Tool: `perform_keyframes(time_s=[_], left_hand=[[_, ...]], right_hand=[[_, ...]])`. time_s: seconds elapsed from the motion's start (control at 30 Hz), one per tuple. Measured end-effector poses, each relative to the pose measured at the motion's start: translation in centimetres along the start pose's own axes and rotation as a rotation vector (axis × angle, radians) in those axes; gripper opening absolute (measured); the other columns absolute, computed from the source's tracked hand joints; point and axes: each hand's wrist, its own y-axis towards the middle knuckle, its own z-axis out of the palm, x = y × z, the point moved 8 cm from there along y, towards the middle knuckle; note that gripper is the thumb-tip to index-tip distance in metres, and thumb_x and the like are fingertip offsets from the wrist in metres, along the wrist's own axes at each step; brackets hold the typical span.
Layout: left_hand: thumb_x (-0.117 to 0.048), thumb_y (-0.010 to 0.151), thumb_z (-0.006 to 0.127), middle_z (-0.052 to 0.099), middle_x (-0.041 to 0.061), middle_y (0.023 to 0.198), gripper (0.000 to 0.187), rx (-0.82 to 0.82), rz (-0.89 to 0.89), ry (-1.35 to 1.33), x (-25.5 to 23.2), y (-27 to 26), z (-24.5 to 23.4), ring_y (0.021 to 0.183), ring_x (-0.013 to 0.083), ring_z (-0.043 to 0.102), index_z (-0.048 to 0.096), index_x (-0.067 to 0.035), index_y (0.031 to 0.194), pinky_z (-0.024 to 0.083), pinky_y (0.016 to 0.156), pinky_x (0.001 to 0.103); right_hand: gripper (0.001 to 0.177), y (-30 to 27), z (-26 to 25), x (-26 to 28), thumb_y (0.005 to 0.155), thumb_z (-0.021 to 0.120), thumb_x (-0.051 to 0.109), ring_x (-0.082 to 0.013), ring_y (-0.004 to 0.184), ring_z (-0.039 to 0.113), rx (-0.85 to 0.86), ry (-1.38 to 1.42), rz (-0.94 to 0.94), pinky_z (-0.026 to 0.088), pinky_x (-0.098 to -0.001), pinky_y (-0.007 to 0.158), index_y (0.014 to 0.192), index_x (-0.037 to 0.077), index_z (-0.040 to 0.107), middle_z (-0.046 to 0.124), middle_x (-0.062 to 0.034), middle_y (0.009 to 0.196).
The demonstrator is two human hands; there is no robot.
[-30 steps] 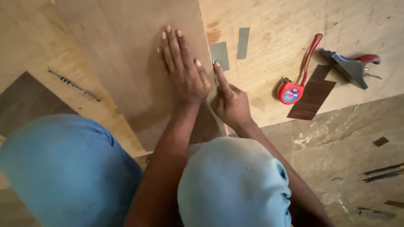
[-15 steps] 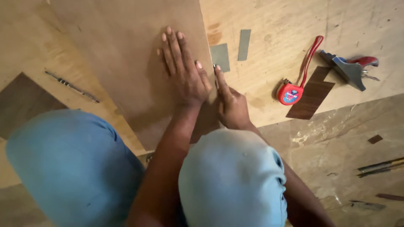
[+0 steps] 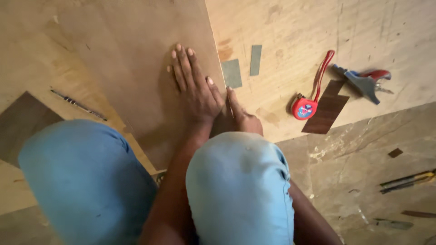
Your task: The person measures a rectangular piece of wood using a tape measure and marks it with a pen. They then use a utility knife to score the wood along the marked lines and sand the edges with a sanding block. The person repeats the measuring, marking, and scoring process on different sections of the wood.
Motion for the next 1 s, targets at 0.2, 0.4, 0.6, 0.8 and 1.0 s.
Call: perform_keyframes(time_s=[0.2,0.4,0.6,0.8,1.0], left_hand=[[-0.023,0.104,0.035,0.025,0.024,0.170,0.065,-0.055,-0.002,-0.032,-0.8,0.6,-1.0,0.160,0.0432,0.024,0.026,0.004,0.162,0.015,0.134,0.058],[-0.022,0.103,0.038,0.022,0.026,0.170,0.068,0.023,-0.015,-0.013,0.1,0.0,-0.3,0.161,0.0451,0.021,0.024,0.006,0.162,0.015,0.135,0.059],[-0.021,0.105,0.039,0.022,0.024,0.171,0.065,0.016,-0.003,0.016,-0.2,0.1,-0.5,0.162,0.0430,0.022,0.023,0.004,0.163,0.016,0.136,0.058],[-0.023,0.107,0.035,0.022,0.021,0.173,0.064,0.016,-0.008,0.016,-0.3,-0.5,-0.4,0.164,0.0404,0.021,0.022,0.002,0.165,0.015,0.138,0.056],[-0.027,0.107,0.033,0.023,0.021,0.172,0.064,0.009,-0.023,0.043,0.6,-0.8,1.0,0.163,0.0395,0.022,0.023,0.002,0.164,0.015,0.137,0.056]], right_hand=[[0.081,-2.7,-0.7,0.4,0.087,0.058,-0.006,-0.0384,0.066,0.066,0.071,0.056,-0.022,0.053,-0.0451,0.064,0.162,0.015,0.037,0.064,-0.0228,0.077],[0.084,-2.7,-1.7,-0.8,0.087,0.056,-0.009,-0.0368,0.065,0.064,-0.043,0.001,-0.139,0.053,-0.0441,0.065,0.165,0.014,0.035,0.063,-0.0207,0.075],[0.083,-2.0,-1.7,0.9,0.086,0.056,-0.004,-0.0337,0.070,0.068,-0.160,0.176,-0.431,0.057,-0.0413,0.068,0.163,0.014,0.031,0.070,-0.0173,0.090],[0.082,-1.8,-0.7,0.2,0.087,0.060,-0.003,-0.0397,0.073,0.068,-0.095,0.034,-0.327,0.055,-0.0462,0.067,0.163,0.015,0.035,0.069,-0.0213,0.085],[0.073,-1.3,0.5,-0.1,0.092,0.065,0.010,-0.0461,0.071,0.068,0.004,-0.073,-0.024,0.053,-0.0550,0.066,0.159,0.020,0.038,0.070,-0.0249,0.084]])
